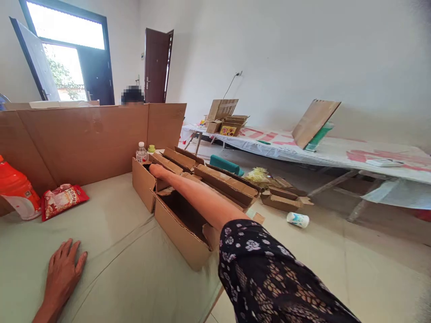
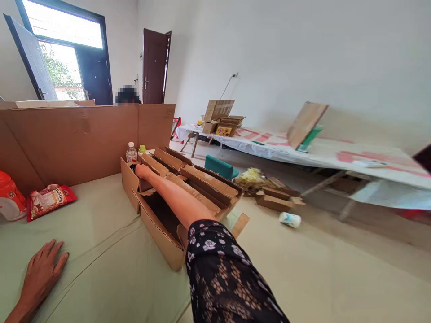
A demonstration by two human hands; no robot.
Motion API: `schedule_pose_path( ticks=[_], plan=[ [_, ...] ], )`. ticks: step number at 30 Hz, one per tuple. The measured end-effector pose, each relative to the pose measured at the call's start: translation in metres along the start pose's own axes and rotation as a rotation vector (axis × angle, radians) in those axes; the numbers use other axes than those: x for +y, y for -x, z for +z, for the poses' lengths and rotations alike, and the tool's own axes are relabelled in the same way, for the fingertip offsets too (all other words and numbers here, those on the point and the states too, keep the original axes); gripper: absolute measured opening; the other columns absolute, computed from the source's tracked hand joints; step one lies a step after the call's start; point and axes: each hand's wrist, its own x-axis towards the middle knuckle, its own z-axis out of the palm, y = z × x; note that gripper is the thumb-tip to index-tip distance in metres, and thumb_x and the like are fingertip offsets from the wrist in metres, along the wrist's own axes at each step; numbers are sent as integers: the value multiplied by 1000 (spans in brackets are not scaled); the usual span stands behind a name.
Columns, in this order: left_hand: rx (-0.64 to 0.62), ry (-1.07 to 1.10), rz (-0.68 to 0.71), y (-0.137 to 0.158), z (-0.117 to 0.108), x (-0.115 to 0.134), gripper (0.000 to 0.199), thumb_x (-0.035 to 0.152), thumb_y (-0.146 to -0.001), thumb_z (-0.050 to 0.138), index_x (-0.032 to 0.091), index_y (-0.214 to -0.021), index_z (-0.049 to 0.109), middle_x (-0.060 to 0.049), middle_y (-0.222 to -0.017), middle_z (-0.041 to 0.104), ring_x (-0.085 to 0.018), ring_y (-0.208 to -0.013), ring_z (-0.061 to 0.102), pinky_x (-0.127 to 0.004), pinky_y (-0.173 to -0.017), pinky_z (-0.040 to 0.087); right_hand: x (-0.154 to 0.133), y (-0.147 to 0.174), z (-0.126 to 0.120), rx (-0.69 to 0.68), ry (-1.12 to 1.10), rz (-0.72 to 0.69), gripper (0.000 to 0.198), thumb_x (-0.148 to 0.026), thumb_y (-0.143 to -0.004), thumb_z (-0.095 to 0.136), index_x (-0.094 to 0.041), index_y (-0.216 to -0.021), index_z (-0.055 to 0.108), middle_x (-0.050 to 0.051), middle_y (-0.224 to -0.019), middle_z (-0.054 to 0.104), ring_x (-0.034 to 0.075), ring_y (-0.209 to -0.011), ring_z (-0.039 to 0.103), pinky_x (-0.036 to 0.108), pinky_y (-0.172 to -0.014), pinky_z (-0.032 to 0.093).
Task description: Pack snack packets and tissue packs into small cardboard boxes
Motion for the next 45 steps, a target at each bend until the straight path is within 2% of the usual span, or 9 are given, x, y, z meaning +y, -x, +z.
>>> schedule_pose_path(
  ticks=[6,12,17,21,25,30,35,40,45],
  plan=[
    [3,51,-20,2,2,3,51,39,-96,39,11,-128,68,-19,-141,62,-36,-135,53,-53,-111,43,-6,31,-44,159,112,88,18,-24,-95,66,-14,-108,71,10,-112,72,22,-101,69,34,-86,55],
    [-47,115,-57,10,0,10,45,36,-96,46,14,-131,65,-19,-146,58,-35,-140,49,-53,-116,38,-15,73,-109,398,138,-85,22,-11,-85,58,-12,-99,76,10,-97,76,19,-86,68,26,-71,46],
    [-85,159,-82,19,2,14,42,33,-95,53,16,-132,64,-16,-149,55,-34,-142,46,-51,-119,34,-46,84,-133,560,-221,-181,15,-11,-80,62,-12,-90,72,7,-72,68,11,-55,54,27,-56,43],
    [-77,196,-96,23,2,16,39,31,-94,56,17,-130,64,-17,-148,56,-35,-141,47,-52,-118,35,-88,70,-111,315,-541,-283,8,-10,-77,62,-16,-78,67,0,-60,61,10,-49,54,23,-50,47],
    [-59,241,-97,25,3,18,38,30,-93,56,15,-127,65,-19,-148,56,-37,-141,47,-55,-118,35,-140,37,-53,122,-469,-261,10,-9,-74,62,-17,-71,67,-1,-57,62,12,-48,58,23,-49,50],
    [-62,276,-112,25,6,19,37,30,-91,59,18,-126,65,-17,-148,55,-36,-141,46,-55,-118,34,-201,-2,12,136,-291,-181,9,-8,-73,65,-14,-72,71,9,-72,73,21,-70,70,27,-65,54],
    [-81,279,-124,26,5,19,39,30,-92,58,16,-128,65,-17,-147,57,-35,-142,45,-54,-119,34,-237,-7,21,155,-352,-319,25,-26,-93,53,-14,-88,74,11,-92,78,21,-91,73,24,-75,54],
    [-76,258,-114,22,2,17,40,29,-93,55,16,-129,65,-16,-148,56,-34,-142,45,-51,-120,33,-204,23,-12,128,-578,-512,21,-24,-94,54,-13,-87,70,7,-90,77,14,-76,72,21,-73,55],
    [-44,210,-72,13,1,10,44,33,-94,44,14,-127,66,-19,-145,58,-36,-139,48,-54,-116,36,-88,80,-45,261,-853,-470,18,-31,-87,68,-15,-80,68,6,-81,74,13,-68,69,26,-72,57]
  ],
)
